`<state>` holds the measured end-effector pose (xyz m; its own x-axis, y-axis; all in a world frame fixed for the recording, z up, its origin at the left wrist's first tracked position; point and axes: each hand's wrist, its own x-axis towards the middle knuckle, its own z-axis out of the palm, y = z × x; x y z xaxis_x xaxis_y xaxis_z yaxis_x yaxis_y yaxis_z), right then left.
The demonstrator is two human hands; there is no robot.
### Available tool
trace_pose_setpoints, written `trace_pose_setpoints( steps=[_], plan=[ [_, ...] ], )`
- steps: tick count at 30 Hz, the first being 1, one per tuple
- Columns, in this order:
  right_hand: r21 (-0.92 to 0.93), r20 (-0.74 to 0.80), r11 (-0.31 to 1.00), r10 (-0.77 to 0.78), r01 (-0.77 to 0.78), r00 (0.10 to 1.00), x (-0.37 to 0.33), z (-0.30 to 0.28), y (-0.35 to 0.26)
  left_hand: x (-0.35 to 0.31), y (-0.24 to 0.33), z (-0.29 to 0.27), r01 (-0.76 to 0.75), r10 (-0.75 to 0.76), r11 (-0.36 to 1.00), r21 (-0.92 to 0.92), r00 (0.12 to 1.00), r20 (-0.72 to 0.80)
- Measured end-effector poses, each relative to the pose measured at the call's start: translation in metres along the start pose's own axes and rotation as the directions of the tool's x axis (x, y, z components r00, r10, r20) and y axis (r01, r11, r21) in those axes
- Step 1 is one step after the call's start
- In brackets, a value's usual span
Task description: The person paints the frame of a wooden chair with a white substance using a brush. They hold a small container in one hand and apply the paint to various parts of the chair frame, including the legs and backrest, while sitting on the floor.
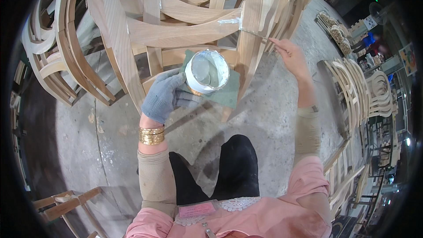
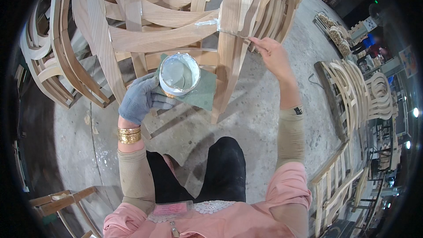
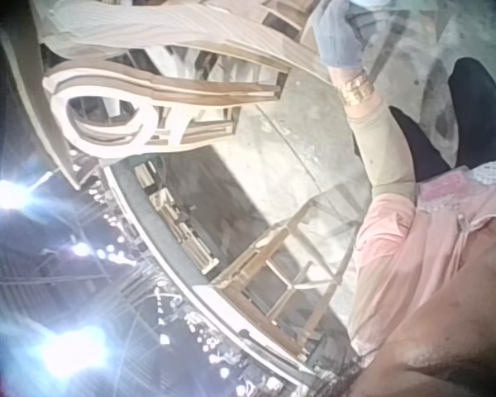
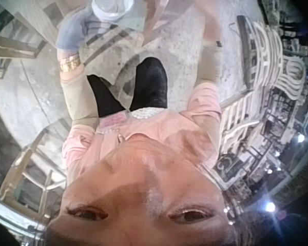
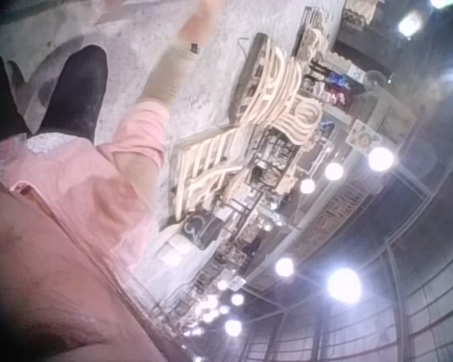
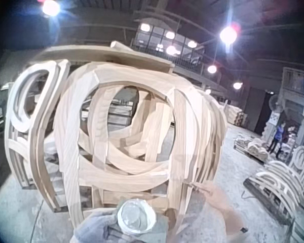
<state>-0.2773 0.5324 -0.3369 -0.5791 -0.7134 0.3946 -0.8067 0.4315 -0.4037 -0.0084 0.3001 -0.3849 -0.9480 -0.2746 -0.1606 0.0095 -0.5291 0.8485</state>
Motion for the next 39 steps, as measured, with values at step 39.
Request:
trace_pose_setpoints(
  steps=[39],
  plan=[
    [0.245, 0.048, 0.969, 0.034, -0.045, 0.998, -0.002, -0.011, -0.001, 0.003, -0.005, 0.004, -0.002, 0.003, 1.0, -0.017, 0.999, 0.041]
  ],
)
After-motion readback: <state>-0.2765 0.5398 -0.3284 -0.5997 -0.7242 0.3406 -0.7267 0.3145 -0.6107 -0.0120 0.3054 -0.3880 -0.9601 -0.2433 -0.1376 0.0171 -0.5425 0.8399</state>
